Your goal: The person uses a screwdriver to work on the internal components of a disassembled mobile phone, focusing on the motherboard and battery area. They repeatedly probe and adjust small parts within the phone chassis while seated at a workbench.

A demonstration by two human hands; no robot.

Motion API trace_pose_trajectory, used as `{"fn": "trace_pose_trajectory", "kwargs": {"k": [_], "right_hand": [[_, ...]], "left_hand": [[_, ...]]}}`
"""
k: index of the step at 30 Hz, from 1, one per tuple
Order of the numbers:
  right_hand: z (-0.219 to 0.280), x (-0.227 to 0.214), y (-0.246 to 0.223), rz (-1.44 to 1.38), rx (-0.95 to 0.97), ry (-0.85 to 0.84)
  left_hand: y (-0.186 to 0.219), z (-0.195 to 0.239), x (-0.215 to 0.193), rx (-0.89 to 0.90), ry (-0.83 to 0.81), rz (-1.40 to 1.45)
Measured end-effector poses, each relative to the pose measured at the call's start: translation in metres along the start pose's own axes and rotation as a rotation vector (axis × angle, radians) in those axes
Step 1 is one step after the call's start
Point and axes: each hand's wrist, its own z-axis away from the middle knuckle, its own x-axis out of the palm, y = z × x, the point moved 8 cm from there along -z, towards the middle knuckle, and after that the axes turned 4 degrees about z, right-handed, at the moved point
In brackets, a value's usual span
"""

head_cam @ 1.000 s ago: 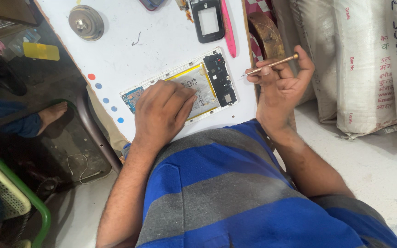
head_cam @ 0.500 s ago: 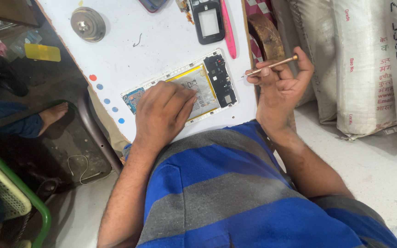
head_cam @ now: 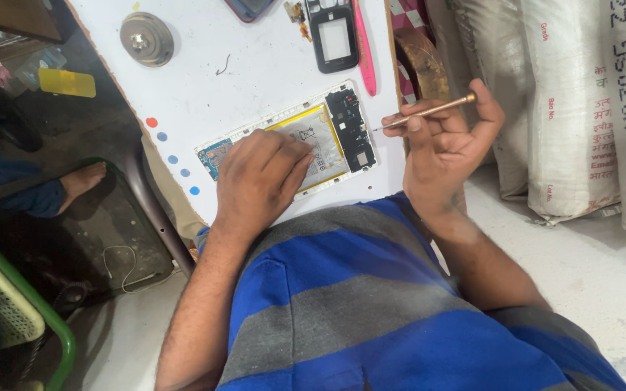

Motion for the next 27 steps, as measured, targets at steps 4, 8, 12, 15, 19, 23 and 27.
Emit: {"fn": "trace_pose_trajectory", "kwargs": {"k": [4,8,12,15,19,23,27], "right_hand": [[-0.003,0.017,-0.009,0.051,-0.009,-0.1],[0.002,0.042,-0.011,0.066,-0.06,-0.211],[0.004,0.063,-0.008,0.069,-0.156,-0.268],[0.006,0.07,-0.007,0.098,-0.192,-0.306],[0.006,0.074,-0.002,0.052,-0.135,-0.314],[0.006,0.079,-0.005,0.077,-0.158,-0.354],[0.007,0.075,-0.005,0.11,-0.173,-0.348]], "left_hand": [[-0.001,0.001,0.0,-0.007,0.005,-0.004],[-0.003,0.001,0.001,0.002,0.0,0.009],[-0.004,0.003,-0.001,0.001,0.003,-0.001],[-0.004,0.005,-0.002,0.006,0.012,0.013],[-0.005,0.006,-0.004,0.001,0.031,0.017],[-0.004,0.006,-0.006,0.007,0.061,0.02],[-0.002,0.006,-0.01,0.023,0.084,0.041]]}}
